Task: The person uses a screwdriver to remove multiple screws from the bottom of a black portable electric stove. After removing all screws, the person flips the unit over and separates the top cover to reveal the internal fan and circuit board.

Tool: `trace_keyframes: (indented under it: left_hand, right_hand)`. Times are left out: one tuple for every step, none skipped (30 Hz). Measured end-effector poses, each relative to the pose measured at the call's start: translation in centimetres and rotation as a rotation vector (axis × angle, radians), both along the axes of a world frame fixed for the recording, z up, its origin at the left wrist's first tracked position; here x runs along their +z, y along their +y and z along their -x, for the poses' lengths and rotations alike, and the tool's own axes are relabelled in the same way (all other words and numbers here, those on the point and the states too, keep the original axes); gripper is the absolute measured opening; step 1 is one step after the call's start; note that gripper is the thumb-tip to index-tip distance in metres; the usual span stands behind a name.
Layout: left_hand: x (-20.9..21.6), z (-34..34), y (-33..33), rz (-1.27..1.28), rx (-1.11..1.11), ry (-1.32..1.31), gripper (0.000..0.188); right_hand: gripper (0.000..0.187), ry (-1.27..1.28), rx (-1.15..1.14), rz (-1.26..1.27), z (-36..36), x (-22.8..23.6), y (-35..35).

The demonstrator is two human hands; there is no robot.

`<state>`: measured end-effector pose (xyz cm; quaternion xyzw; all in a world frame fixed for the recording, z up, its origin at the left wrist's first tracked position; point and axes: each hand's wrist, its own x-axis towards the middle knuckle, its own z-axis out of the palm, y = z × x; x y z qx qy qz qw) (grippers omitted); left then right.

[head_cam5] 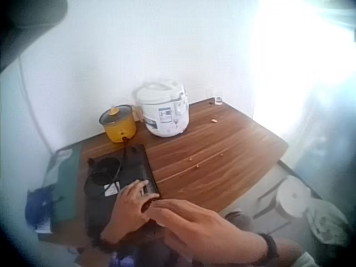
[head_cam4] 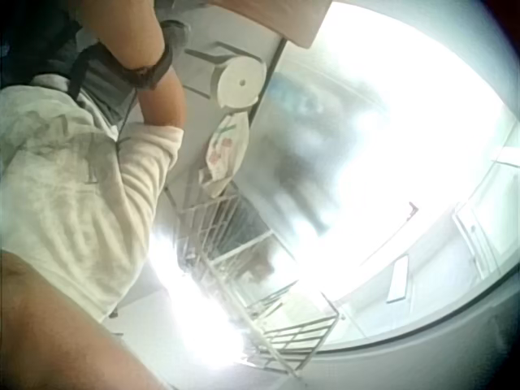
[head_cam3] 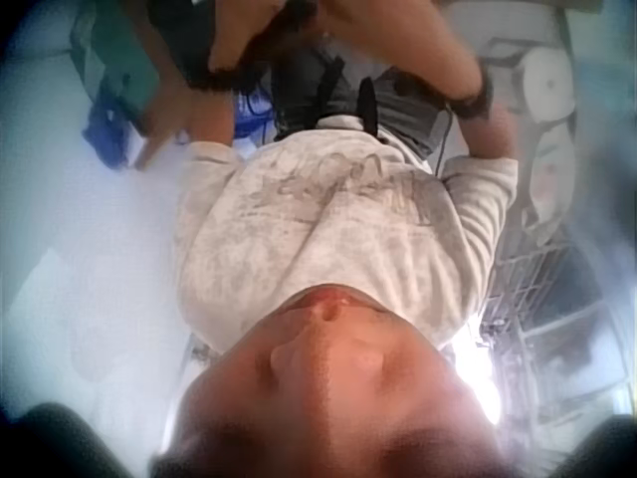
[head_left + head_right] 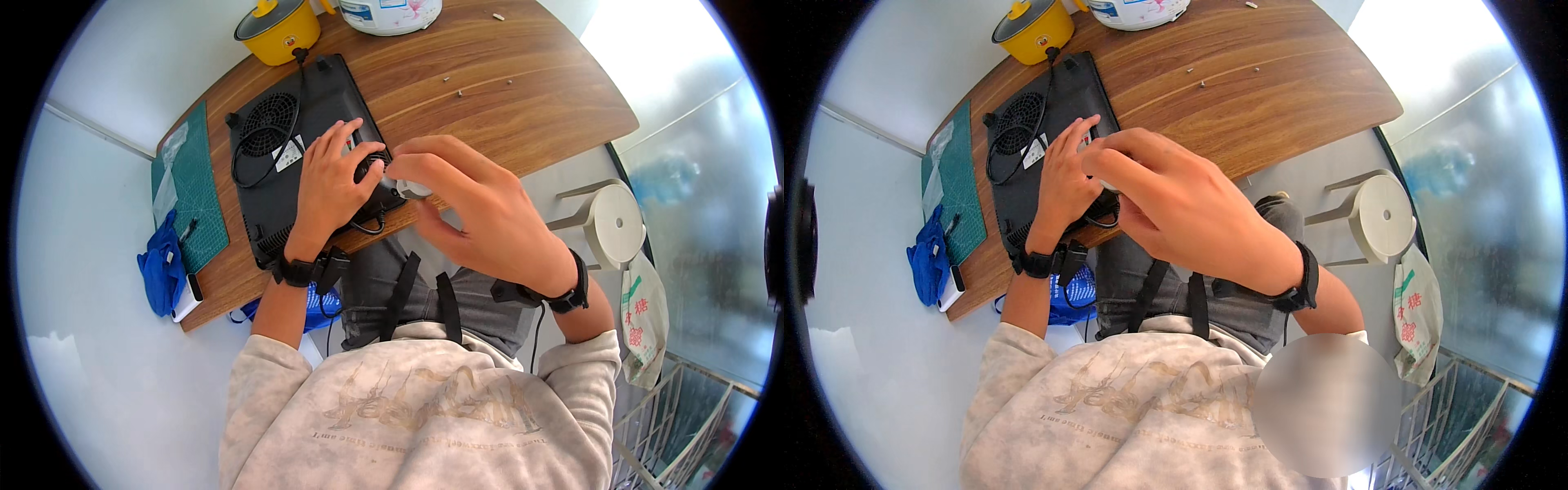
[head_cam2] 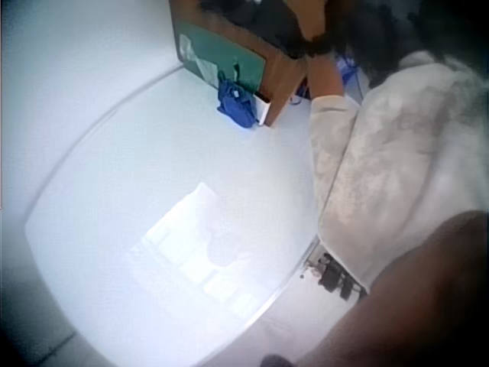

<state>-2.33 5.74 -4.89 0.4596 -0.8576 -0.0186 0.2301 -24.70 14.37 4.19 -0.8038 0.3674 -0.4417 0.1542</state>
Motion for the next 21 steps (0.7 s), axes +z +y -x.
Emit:
trace_keyframes:
  left_hand:
    - [0.0, 0.0, 0.0, 0.001, 0.002, -0.003, 0.027]
    - [-0.1, 0.0, 0.0, 0.002, 0.003, -0.005, 0.026]
    - [-0.2, -0.1, 0.0, 0.003, 0.004, -0.007, 0.026]
    - [-0.2, -0.1, 0.0, -0.008, 0.005, -0.013, 0.027]
    - [-0.1, -0.1, 0.0, -0.019, 0.006, -0.019, 0.027]
    - [-0.1, -0.1, 0.0, -0.030, 0.006, -0.024, 0.027]
    - [0.0, -0.1, 0.1, -0.031, 0.008, -0.025, 0.027]
    - [0.0, -0.1, 0.1, -0.033, 0.010, -0.026, 0.027]
    - [0.0, -0.1, 0.1, -0.035, 0.012, -0.027, 0.028]
    - [0.0, -0.1, 0.1, -0.035, 0.012, -0.028, 0.028]
    - [0.0, -0.1, 0.1, -0.036, 0.013, -0.029, 0.028]
    - [0.0, -0.1, 0.1, -0.037, 0.014, -0.030, 0.028]
    - [0.0, -0.1, 0.1, -0.037, 0.015, -0.030, 0.028]
    - [0.0, -0.1, 0.1, -0.037, 0.017, -0.031, 0.028]
    - [0.0, -0.1, 0.1, -0.037, 0.019, -0.032, 0.028]
    - [0.0, -0.1, 0.1, -0.040, 0.018, -0.031, 0.028]
    - [0.1, -0.1, 0.1, -0.043, 0.017, -0.030, 0.028]
    - [0.1, 0.0, 0.1, -0.045, 0.016, -0.029, 0.028]
    - [0.1, -0.1, 0.1, -0.046, 0.015, -0.031, 0.028]
    - [0.0, -0.1, 0.1, -0.046, 0.014, -0.032, 0.028]
    - [0.0, -0.2, 0.1, -0.047, 0.013, -0.034, 0.028]
  right_hand:
    - [0.035, 0.009, -0.021, -0.015, 0.2, 0.1, 0.2]
    - [0.034, 0.018, -0.043, -0.030, 0.5, 0.2, 0.5]
    - [0.032, 0.020, -0.071, -0.057, 0.9, 0.1, 0.8]
    - [0.031, 0.023, -0.099, -0.084, 1.2, -0.1, 1.0]
    - [0.031, 0.020, -0.134, -0.122, 1.7, -0.7, 1.3]
    - [0.031, 0.017, -0.169, -0.160, 2.0, -1.1, 1.4]
    - [0.032, -0.020, -0.181, -0.164, 2.1, -1.4, 1.6]
    - [0.032, -0.057, -0.194, -0.169, 2.2, -1.5, 1.7]
    - [0.033, -0.095, -0.206, -0.173, 2.3, -1.6, 1.8]
    - [0.034, -0.081, -0.215, -0.159, 2.3, -1.6, 1.9]
    - [0.035, -0.067, -0.225, -0.146, 2.3, -1.6, 2.1]
    - [0.036, -0.053, -0.234, -0.132, 2.3, -1.5, 2.2]
    - [0.036, -0.034, -0.253, -0.119, 2.2, -1.6, 2.3]
    - [0.036, -0.015, -0.272, -0.106, 1.9, -1.9, 2.3]
    - [0.036, 0.004, -0.291, -0.093, 1.8, -2.1, 2.3]
    - [0.035, -0.010, -0.282, -0.126, 1.8, -2.2, 2.3]
    - [0.035, -0.024, -0.273, -0.159, 2.0, -2.3, 2.2]
    - [0.035, -0.038, -0.264, -0.192, 2.0, -2.4, 2.2]
    - [0.033, -0.026, -0.266, -0.168, 2.0, -2.3, 2.2]
    - [0.032, -0.014, -0.268, -0.143, 2.0, -2.2, 2.3]
    - [0.030, -0.003, -0.270, -0.119, 2.0, -2.0, 2.3]
